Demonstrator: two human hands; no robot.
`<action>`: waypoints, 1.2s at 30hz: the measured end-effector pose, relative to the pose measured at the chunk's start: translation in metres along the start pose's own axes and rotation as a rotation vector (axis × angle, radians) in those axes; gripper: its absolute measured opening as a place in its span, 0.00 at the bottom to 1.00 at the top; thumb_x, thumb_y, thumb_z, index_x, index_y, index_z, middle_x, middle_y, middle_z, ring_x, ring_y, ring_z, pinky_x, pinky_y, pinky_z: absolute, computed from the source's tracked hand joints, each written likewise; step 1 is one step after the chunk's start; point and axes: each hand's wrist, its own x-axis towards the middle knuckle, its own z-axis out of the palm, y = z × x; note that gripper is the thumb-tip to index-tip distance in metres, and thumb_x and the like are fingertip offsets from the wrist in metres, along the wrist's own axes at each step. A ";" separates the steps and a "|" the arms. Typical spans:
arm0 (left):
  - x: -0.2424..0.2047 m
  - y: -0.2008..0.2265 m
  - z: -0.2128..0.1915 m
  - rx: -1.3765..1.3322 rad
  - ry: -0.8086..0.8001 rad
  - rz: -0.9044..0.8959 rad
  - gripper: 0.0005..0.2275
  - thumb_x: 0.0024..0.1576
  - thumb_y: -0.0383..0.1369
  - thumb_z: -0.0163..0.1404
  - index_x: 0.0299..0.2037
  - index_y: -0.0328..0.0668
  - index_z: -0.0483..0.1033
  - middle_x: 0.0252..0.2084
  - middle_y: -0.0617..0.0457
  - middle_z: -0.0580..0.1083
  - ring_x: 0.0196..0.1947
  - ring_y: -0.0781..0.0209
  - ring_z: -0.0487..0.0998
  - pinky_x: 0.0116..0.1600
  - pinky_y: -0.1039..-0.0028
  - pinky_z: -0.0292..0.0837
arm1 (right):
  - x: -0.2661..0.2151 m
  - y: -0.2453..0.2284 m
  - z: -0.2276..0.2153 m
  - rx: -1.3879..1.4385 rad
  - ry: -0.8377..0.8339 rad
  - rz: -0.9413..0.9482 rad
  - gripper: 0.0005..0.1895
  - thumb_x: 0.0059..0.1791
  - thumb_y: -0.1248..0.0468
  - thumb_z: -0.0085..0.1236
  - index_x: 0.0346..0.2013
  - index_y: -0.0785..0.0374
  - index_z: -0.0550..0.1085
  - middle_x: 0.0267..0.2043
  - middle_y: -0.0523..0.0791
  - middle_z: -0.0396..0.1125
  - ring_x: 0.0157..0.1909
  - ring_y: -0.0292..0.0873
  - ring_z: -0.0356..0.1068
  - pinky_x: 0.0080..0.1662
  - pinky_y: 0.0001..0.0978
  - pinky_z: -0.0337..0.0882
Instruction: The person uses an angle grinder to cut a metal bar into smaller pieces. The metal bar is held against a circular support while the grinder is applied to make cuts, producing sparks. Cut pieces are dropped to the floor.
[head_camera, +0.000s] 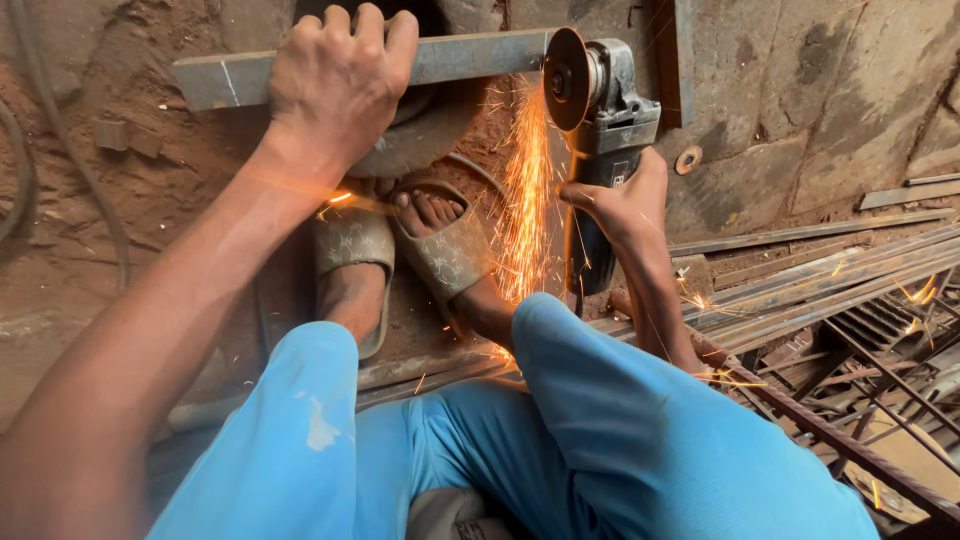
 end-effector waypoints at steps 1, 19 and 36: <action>0.000 0.000 0.000 -0.003 -0.002 0.001 0.04 0.55 0.28 0.54 0.37 0.43 0.73 0.31 0.53 0.74 0.30 0.61 0.78 0.31 0.74 0.71 | 0.000 0.000 0.000 -0.017 0.002 -0.011 0.23 0.31 0.71 0.75 0.38 0.68 0.75 0.35 0.46 0.74 0.35 0.37 0.72 0.39 0.31 0.75; -0.002 0.003 -0.002 -0.019 0.046 -0.026 0.05 0.55 0.25 0.52 0.38 0.46 0.74 0.28 0.55 0.74 0.29 0.63 0.78 0.25 0.74 0.71 | 0.005 0.005 -0.001 0.050 -0.025 -0.064 0.19 0.32 0.72 0.72 0.36 0.66 0.76 0.33 0.43 0.73 0.33 0.36 0.72 0.39 0.31 0.74; -0.002 0.006 -0.001 -0.018 0.095 -0.049 0.04 0.55 0.25 0.52 0.36 0.46 0.74 0.30 0.56 0.74 0.28 0.63 0.78 0.23 0.74 0.70 | 0.009 0.010 -0.003 0.010 -0.043 -0.034 0.19 0.33 0.71 0.76 0.35 0.66 0.77 0.34 0.44 0.75 0.33 0.36 0.72 0.37 0.30 0.74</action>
